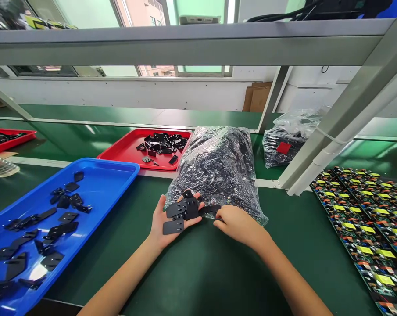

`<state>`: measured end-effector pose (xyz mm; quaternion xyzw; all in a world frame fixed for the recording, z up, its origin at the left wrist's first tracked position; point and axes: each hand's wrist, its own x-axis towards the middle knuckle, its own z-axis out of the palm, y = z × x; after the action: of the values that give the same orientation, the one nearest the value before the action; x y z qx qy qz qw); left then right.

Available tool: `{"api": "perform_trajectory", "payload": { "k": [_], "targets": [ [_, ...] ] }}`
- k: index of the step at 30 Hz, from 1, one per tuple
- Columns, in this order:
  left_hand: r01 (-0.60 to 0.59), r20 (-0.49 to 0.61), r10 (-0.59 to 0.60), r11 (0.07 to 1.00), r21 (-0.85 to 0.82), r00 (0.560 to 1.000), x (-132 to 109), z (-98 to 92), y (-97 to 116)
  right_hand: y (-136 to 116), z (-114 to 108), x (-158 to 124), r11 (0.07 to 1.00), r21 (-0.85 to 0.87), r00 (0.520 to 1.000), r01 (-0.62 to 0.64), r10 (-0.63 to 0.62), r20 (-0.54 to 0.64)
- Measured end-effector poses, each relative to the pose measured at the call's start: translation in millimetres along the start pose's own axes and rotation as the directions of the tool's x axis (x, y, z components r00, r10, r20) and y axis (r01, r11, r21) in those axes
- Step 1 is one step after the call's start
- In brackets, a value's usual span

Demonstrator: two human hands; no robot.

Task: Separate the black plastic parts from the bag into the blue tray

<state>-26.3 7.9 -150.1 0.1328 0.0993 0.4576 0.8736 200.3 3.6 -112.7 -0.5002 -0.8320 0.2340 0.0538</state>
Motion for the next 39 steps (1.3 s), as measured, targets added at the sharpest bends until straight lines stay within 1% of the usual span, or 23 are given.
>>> {"api": "perform_trajectory", "payload": {
  "k": [2,4,6,8,10,11,14,16,17,19,21,22,24,27,29,31,34,36,37,38,39],
  "targets": [
    [0.002,0.0,-0.002,1.0,0.002,1.0,0.6,-0.4,0.0,1.1,7.1,4.7,0.981,-0.174,0.995,-0.086,0.075,-0.067],
    [0.004,0.002,-0.004,1.0,0.009,1.0,1.2,-0.8,-0.2,0.7,15.3,12.8,0.94,-0.305,0.983,-0.152,0.112,-0.145],
    [0.004,0.008,-0.005,1.0,0.013,1.0,1.6,-1.5,-0.4,0.0,22.6,20.7,0.921,-0.361,0.984,-0.144,0.095,-0.151],
    [0.002,0.008,-0.002,1.0,0.016,1.0,1.6,-2.2,-0.4,0.1,27.8,25.8,0.925,-0.367,0.99,-0.101,0.056,-0.133],
    [0.0,-0.002,0.0,1.0,0.017,1.0,1.2,-2.3,-0.2,1.6,29.3,27.3,0.942,-0.327,0.991,-0.071,0.028,-0.134],
    [-0.001,-0.008,0.002,1.0,0.018,1.0,1.0,-2.0,0.0,2.8,28.2,26.8,0.959,-0.277,0.989,-0.066,0.025,-0.149],
    [-0.004,-0.029,0.005,1.0,0.021,1.0,0.2,0.6,-0.1,5.4,16.8,21.5,1.0,-0.003,0.978,-0.031,0.03,-0.205],
    [0.0,-0.045,0.001,1.0,0.019,0.999,-0.2,2.6,-1.0,3.2,6.1,16.1,0.987,0.159,0.958,0.002,0.044,-0.285],
    [0.006,-0.052,-0.005,1.0,0.016,0.999,-0.3,3.2,-1.7,0.3,1.6,13.4,0.979,0.204,0.939,0.02,0.052,-0.34],
    [0.023,-0.067,-0.022,1.0,0.008,0.998,-0.4,3.4,-3.6,-8.6,-2.9,8.9,0.969,0.236,0.894,0.067,0.047,-0.446],
    [0.033,-0.083,-0.032,0.999,-0.001,0.996,-0.2,2.1,-5.7,-19.8,0.7,6.8,0.968,0.21,0.858,0.139,-0.012,-0.514],
    [0.033,-0.093,-0.033,0.999,-0.004,0.995,0.0,1.0,-6.6,-25.4,5.2,6.8,0.967,0.181,0.847,0.179,-0.057,-0.529],
    [0.032,-0.116,-0.033,0.999,-0.008,0.993,0.5,-1.2,-8.1,-34.8,17.6,8.9,0.969,0.095,0.83,0.226,-0.141,-0.54],
    [0.037,-0.162,-0.038,0.999,-0.008,0.986,1.5,-3.2,-9.4,-43.3,36.2,13.8,0.968,-0.051,0.814,0.246,-0.235,-0.531],
    [0.035,-0.182,-0.035,0.999,-0.002,0.983,2.2,-3.3,-9.6,-46.3,43.9,16.2,0.961,-0.117,0.806,0.252,-0.275,-0.525],
    [0.02,-0.192,-0.019,1.0,0.004,0.981,2.6,-2.8,-9.4,-48.1,45.7,17.0,0.954,-0.131,0.799,0.268,-0.297,-0.523],
    [-0.005,-0.201,0.006,1.0,0.001,0.98,2.4,-1.4,-8.1,-47.4,36.8,15.7,0.95,-0.051,0.788,0.309,-0.285,-0.546],
    [-0.014,-0.193,0.013,1.0,-0.005,0.981,1.7,-0.2,-6.8,-42.6,24.5,12.7,0.953,0.018,0.791,0.302,-0.24,-0.563],
    [-0.017,-0.182,0.015,1.0,-0.007,0.983,1.2,0.5,-6.0,-38.5,17.3,10.3,0.962,0.043,0.808,0.269,-0.201,-0.555],
    [-0.018,-0.167,0.017,1.0,-0.007,0.986,0.7,1.4,-5.3,-33.2,10.2,7.4,0.976,0.054,0.837,0.212,-0.153,-0.526],
    [-0.019,-0.149,0.018,1.0,-0.006,0.989,0.2,2.5,-4.6,-26.9,3.6,4.0,0.989,0.053,0.875,0.141,-0.099,-0.473]
  ]
}}
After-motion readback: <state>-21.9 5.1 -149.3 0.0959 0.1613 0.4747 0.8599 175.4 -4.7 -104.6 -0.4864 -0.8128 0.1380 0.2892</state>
